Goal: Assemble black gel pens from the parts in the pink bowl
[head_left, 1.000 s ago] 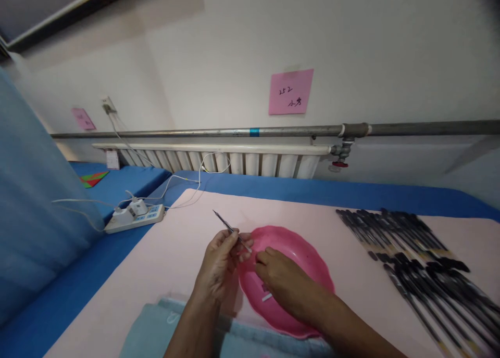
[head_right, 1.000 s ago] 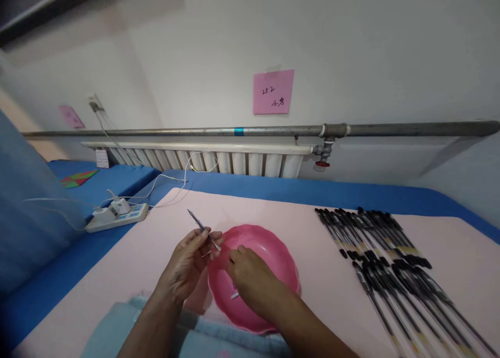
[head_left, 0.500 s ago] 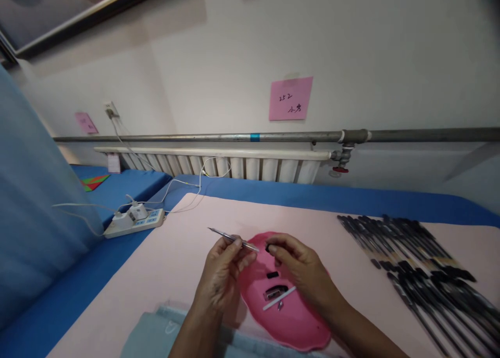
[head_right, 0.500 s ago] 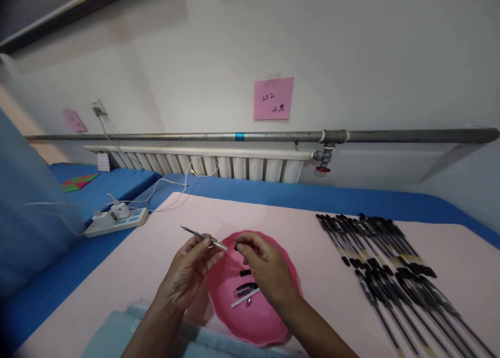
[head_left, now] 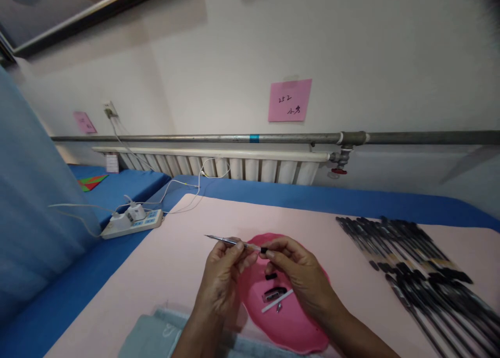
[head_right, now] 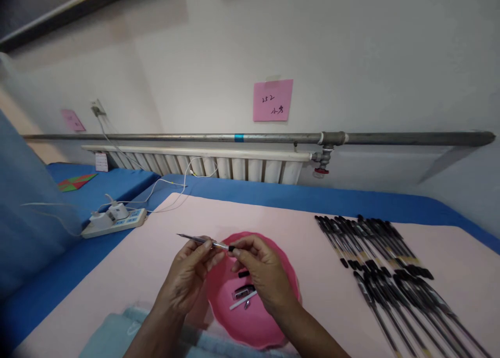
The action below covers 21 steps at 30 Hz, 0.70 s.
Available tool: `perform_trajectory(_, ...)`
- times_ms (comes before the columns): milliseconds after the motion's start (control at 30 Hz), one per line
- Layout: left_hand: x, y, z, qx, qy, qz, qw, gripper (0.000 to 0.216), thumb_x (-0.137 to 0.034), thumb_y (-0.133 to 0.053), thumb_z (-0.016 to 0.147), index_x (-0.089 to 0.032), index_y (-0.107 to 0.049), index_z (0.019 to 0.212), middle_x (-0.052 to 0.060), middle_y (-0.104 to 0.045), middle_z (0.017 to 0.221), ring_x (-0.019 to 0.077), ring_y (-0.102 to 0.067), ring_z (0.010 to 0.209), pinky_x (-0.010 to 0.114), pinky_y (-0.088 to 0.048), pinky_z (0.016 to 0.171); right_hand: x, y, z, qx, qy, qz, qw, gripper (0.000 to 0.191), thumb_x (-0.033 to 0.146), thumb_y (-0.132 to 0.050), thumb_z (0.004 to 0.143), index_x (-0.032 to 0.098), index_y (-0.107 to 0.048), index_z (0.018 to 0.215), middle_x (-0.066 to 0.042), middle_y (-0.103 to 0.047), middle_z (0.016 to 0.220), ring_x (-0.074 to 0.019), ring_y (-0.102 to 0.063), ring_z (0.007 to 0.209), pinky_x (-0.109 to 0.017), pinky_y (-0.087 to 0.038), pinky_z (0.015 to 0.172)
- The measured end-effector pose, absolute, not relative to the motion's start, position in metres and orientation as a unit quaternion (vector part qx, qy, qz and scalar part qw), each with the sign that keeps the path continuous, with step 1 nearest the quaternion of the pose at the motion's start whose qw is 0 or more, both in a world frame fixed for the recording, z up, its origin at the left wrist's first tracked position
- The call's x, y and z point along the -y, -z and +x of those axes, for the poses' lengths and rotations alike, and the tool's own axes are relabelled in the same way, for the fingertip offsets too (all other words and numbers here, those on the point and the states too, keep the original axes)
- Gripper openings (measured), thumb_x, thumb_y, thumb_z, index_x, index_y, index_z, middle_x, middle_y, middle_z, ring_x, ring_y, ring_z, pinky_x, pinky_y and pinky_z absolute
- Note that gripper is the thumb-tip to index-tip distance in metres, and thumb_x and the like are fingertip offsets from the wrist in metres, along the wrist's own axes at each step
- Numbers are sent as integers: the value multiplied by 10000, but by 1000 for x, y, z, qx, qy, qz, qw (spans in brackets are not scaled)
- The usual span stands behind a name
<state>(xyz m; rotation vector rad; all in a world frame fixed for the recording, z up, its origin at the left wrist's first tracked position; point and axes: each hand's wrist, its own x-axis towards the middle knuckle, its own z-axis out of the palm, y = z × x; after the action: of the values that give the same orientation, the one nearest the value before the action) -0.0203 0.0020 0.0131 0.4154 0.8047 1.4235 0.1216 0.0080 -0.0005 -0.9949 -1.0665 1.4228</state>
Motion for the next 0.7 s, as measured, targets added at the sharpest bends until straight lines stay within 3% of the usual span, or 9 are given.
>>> perform_trajectory(367, 1, -11, -13, -352, -648, 156, 657, 229, -109, -793, 583, -135, -602, 706, 32, -689, 668, 134, -667, 649, 230, -559, 663, -6, 4, 122, 497, -534, -418, 541, 138, 317, -659, 747, 192, -623, 792, 19, -621, 657, -134, -591, 580, -267, -483, 568)
perform_trajectory(700, 2, -5, -9, -359, -645, 151, 657, 193, -142, -772, 633, -129, -596, 711, 66, -703, 697, 151, -675, 680, 245, -554, 683, -6, 5, 127, 609, -419, -431, 517, 89, 283, -564, 814, 224, -625, 840, 1, -647, 771, -144, -608, 647, -270, -512, 584)
